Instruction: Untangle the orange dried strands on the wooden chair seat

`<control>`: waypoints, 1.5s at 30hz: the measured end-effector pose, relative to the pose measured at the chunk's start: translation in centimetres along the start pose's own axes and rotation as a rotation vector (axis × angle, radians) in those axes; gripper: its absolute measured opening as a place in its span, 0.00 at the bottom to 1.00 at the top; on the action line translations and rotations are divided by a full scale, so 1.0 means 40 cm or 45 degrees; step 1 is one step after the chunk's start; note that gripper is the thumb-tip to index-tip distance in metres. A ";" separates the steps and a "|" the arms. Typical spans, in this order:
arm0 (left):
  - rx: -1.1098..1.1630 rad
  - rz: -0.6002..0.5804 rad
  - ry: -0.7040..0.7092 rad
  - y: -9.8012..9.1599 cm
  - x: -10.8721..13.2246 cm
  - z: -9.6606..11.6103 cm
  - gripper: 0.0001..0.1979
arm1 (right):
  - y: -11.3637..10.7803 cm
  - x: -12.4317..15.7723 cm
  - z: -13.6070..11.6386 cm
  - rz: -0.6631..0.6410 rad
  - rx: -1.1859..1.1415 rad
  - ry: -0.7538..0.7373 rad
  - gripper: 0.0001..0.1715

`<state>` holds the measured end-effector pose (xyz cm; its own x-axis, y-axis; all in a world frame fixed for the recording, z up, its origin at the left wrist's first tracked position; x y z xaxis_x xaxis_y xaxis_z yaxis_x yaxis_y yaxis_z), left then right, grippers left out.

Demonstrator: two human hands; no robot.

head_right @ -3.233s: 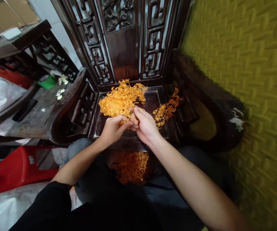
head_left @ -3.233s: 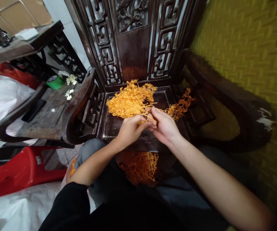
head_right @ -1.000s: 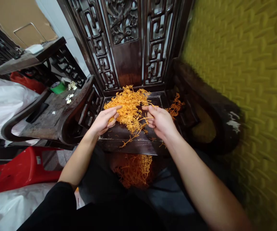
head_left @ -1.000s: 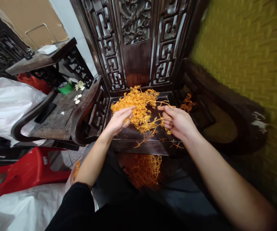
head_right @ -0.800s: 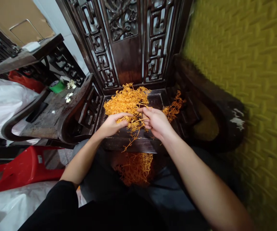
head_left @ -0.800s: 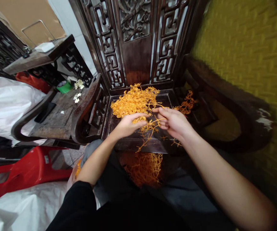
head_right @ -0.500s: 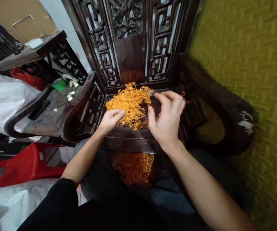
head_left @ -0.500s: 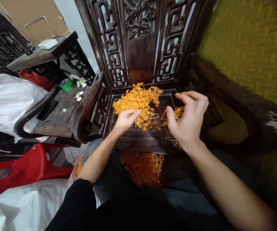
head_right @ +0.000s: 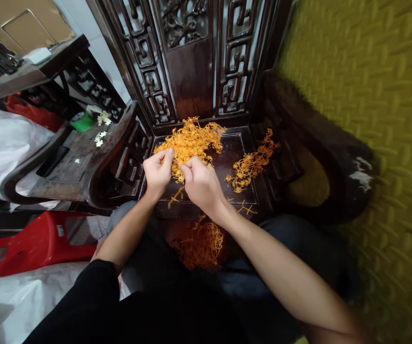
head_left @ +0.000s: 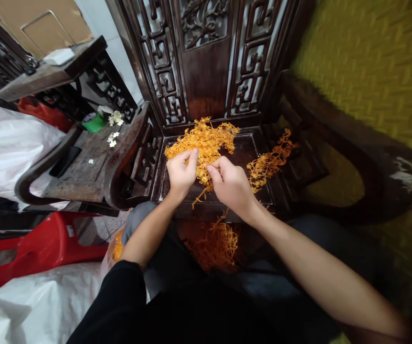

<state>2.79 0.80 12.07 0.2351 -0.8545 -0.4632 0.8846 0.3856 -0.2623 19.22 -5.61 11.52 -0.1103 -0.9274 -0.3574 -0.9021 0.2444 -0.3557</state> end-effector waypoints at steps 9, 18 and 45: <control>0.442 -0.201 -0.505 0.019 0.000 -0.113 0.14 | -0.026 -0.005 0.122 -0.027 -0.715 0.368 0.18; 0.561 -0.532 -0.607 0.111 0.131 -0.033 0.19 | -0.022 -0.006 0.133 0.028 -0.650 0.383 0.21; 0.499 -0.278 -0.446 0.135 0.160 -0.021 0.19 | 0.089 0.038 0.127 0.099 -1.220 0.613 0.24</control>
<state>8.74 -2.28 6.97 0.0908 -0.9900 -0.1078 0.9953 0.0866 0.0439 17.95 -4.72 5.32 -0.1452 -0.9841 0.1025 -0.8138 0.1777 0.5533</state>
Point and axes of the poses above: each hand's wrist, its own x-axis away from the middle knuckle, its own y-axis out of the palm, z = x × y, the point moved 9 cm from there along -x, towards the middle knuckle, and after that the axes turned 8 degrees about z, right-handed, at the moved point
